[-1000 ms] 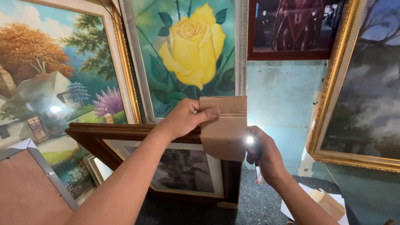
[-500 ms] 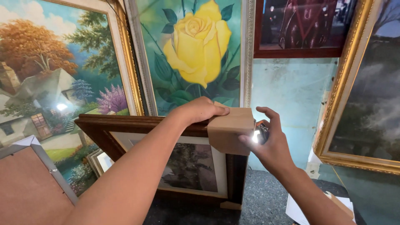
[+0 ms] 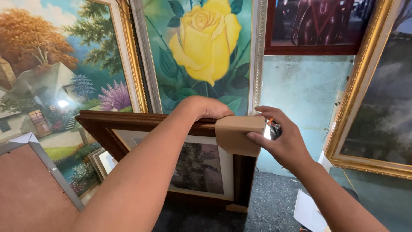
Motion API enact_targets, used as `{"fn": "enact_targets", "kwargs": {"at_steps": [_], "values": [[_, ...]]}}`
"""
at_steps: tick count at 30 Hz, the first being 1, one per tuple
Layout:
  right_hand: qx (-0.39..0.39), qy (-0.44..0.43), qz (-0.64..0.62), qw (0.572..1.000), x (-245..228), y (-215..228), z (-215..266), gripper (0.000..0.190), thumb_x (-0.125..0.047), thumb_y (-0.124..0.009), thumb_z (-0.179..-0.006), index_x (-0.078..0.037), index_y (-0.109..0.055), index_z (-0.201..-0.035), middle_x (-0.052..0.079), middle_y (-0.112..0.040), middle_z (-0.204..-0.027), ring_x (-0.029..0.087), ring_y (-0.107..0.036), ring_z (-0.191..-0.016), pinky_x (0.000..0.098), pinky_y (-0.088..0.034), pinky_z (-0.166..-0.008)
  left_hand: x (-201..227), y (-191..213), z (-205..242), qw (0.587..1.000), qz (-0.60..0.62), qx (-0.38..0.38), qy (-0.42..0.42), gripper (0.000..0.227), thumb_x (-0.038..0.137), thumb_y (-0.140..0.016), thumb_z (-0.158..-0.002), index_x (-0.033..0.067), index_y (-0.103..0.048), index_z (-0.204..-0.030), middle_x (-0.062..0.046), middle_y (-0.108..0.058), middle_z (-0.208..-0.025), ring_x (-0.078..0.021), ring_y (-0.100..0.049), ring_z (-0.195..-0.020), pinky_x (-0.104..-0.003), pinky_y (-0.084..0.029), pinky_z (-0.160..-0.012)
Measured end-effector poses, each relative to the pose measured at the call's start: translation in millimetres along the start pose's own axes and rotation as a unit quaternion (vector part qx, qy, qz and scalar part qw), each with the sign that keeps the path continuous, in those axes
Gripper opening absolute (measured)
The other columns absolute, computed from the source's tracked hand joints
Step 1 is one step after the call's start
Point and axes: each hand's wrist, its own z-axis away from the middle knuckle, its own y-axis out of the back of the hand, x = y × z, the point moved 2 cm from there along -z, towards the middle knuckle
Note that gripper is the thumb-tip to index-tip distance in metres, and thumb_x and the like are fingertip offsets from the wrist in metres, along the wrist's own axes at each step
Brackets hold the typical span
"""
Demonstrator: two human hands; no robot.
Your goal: Fitting cardboard corner protectors onto a framed picture to protect it during storage or transport.
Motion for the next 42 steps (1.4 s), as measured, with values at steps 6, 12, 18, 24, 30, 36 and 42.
{"fn": "enact_targets", "kwargs": {"at_steps": [6, 12, 18, 24, 30, 36, 42], "values": [[-0.012, -0.019, -0.071, 0.997, 39.2, -9.9, -1.8, 0.038, -0.025, -0.073, -0.069, -0.006, -0.059, -0.099, 0.014, -0.059, -0.091, 0.031, -0.053, -0.098, 0.0478, -0.039, -0.088, -5.5, -3.4, 1.5, 0.995, -0.012, 0.015, -0.101, 0.060, 0.033, -0.044, -0.071, -0.0094, -0.049, -0.113, -0.027, -0.047, -0.121, -0.0403, -0.035, -0.114, -0.044, -0.027, -0.100], [0.012, -0.025, -0.048, 0.998, 48.0, -15.1, -3.3, 0.038, -0.029, -0.074, -0.069, -0.006, -0.059, -0.096, 0.017, -0.059, -0.087, 0.038, -0.055, -0.097, 0.0486, -0.040, -0.088, -29.6, -21.6, -22.8, 0.835, -0.109, 0.428, -0.329, 0.029, 0.038, -0.050, -0.078, 0.0173, -0.046, -0.057, 0.003, -0.050, -0.048, -0.0176, -0.051, -0.049, -0.029, -0.041, -0.046], [-0.015, 0.000, -0.105, 0.994, 53.5, -16.2, 4.4, 0.037, -0.026, -0.072, -0.071, -0.001, -0.056, -0.096, 0.019, -0.056, -0.080, 0.029, -0.053, -0.075, 0.0410, -0.046, -0.072, -44.3, -57.6, 24.8, 0.771, -0.270, 0.386, -0.428, 0.061, 0.061, -0.044, -0.076, 0.0097, -0.042, -0.108, -0.012, -0.051, -0.086, -0.0285, -0.054, -0.079, -0.037, -0.046, -0.069], [-0.089, -0.034, -0.160, 0.983, 15.6, -0.9, 34.7, 0.048, -0.019, -0.075, -0.062, 0.001, -0.057, -0.102, 0.019, -0.056, -0.074, 0.018, -0.047, -0.046, 0.0296, -0.045, -0.043, -51.6, -73.8, 39.6, 0.781, -0.305, 0.379, -0.392, 0.081, 0.068, -0.063, -0.057, 0.0088, -0.042, -0.109, -0.008, -0.049, -0.083, -0.0276, -0.053, -0.078, -0.036, -0.043, -0.068], [-0.144, -0.008, -0.134, 0.980, -3.6, 4.4, 68.9, 0.058, -0.004, -0.081, -0.048, -0.005, -0.063, -0.102, 0.014, -0.062, -0.081, 0.021, -0.055, -0.076, 0.0369, -0.047, -0.074, -62.2, -96.5, 88.8, 0.805, -0.294, 0.358, -0.372, 0.065, 0.049, -0.069, -0.065, 0.0114, -0.042, -0.111, -0.006, -0.053, -0.093, -0.0265, -0.055, -0.088, -0.036, -0.045, -0.073], [-0.166, 0.075, -0.118, 0.976, -38.6, 8.5, 123.0, 0.046, -0.008, -0.084, -0.044, -0.006, -0.069, -0.087, 0.012, -0.068, -0.068, 0.015, -0.055, -0.068, 0.0338, -0.047, -0.065, -84.5, -117.7, 139.9, 0.861, -0.200, 0.312, -0.348, 0.053, 0.046, -0.070, -0.063, 0.0168, -0.047, -0.101, -0.001, -0.061, -0.084, -0.0222, -0.059, -0.083, -0.033, -0.047, -0.069], [-0.285, 0.177, -0.105, 0.936, -27.8, 6.7, 181.0, 0.053, -0.026, -0.078, -0.057, -0.014, -0.059, -0.106, 0.006, -0.064, -0.109, 0.020, -0.062, -0.102, 0.0344, -0.050, -0.080, -105.7, -162.0, 186.4, 0.869, -0.153, 0.298, -0.365, 0.048, 0.037, -0.078, -0.061, 0.0157, -0.047, -0.091, 0.000, -0.062, -0.080, -0.0223, -0.059, -0.068, -0.035, -0.040, -0.052]]}}
